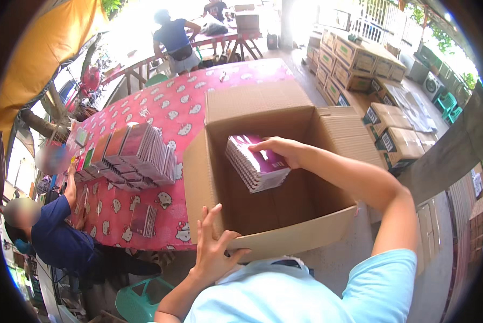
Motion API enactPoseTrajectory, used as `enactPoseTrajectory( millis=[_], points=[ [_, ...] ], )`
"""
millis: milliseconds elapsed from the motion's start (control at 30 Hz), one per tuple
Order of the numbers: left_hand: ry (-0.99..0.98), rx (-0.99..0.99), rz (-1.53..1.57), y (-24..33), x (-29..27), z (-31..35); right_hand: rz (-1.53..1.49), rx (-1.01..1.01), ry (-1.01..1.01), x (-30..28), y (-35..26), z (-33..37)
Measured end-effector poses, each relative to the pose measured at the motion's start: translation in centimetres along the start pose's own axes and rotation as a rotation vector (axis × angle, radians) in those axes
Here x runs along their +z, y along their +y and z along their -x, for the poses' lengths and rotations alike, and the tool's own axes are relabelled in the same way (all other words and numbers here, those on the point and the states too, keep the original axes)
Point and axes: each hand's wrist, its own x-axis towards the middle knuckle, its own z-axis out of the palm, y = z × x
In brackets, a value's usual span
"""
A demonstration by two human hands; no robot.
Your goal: The person picks up stacks of purple notebooks from a table and places them into a cardboard box.
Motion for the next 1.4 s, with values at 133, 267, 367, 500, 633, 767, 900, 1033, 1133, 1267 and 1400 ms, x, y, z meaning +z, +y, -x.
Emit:
enactPoseTrajectory(
  millis=[133, 267, 367, 500, 633, 767, 900, 1033, 1133, 1267, 1400],
  points=[
    [0.027, 0.052, 0.078, 0.5, -0.2, 0.5, 0.176, 0.103, 0.196, 0.0, 5.4, -6.1],
    [-0.029, 0.108, -0.003, -0.7, -1.2, -0.4, 0.528, 0.365, 0.498, 4.1, 8.7, -11.5],
    [-0.091, 0.131, -0.060, -1.2, -1.8, -1.2, 0.694, 0.174, 0.642, 1.6, 15.5, -16.5],
    [-0.078, 0.098, 0.053, -3.6, -1.7, -1.3, 1.486, -0.794, 0.570, 0.0, 20.7, -16.0],
    [-0.069, 0.239, 0.194, -6.0, -2.0, -1.9, 1.814, -0.546, 0.044, 0.5, 18.7, -14.5],
    [-0.097, 0.287, 0.200, -6.8, -3.2, -3.4, 1.666, -0.722, 0.167, -1.7, 21.2, -16.8],
    [0.652, -0.187, 0.738, -16.1, -5.1, -7.8, 1.609, -0.301, 0.025, 1.2, 15.6, -14.5],
    [1.214, -0.987, 1.186, -27.0, -6.5, -13.6, 1.826, -0.110, -0.218, 3.9, 10.8, -13.2],
    [1.230, -1.191, 0.739, -27.1, -7.6, -18.0, 1.874, 0.047, -0.337, 3.8, 9.0, -14.1],
    [1.335, -0.715, 0.893, -27.2, -5.6, -17.5, 1.916, 0.096, -0.465, 1.8, 9.3, -15.8],
    [1.266, -0.384, 0.178, -24.9, -2.8, -16.4, 1.918, -0.123, -0.431, 1.5, 10.0, -15.0]
  ],
)
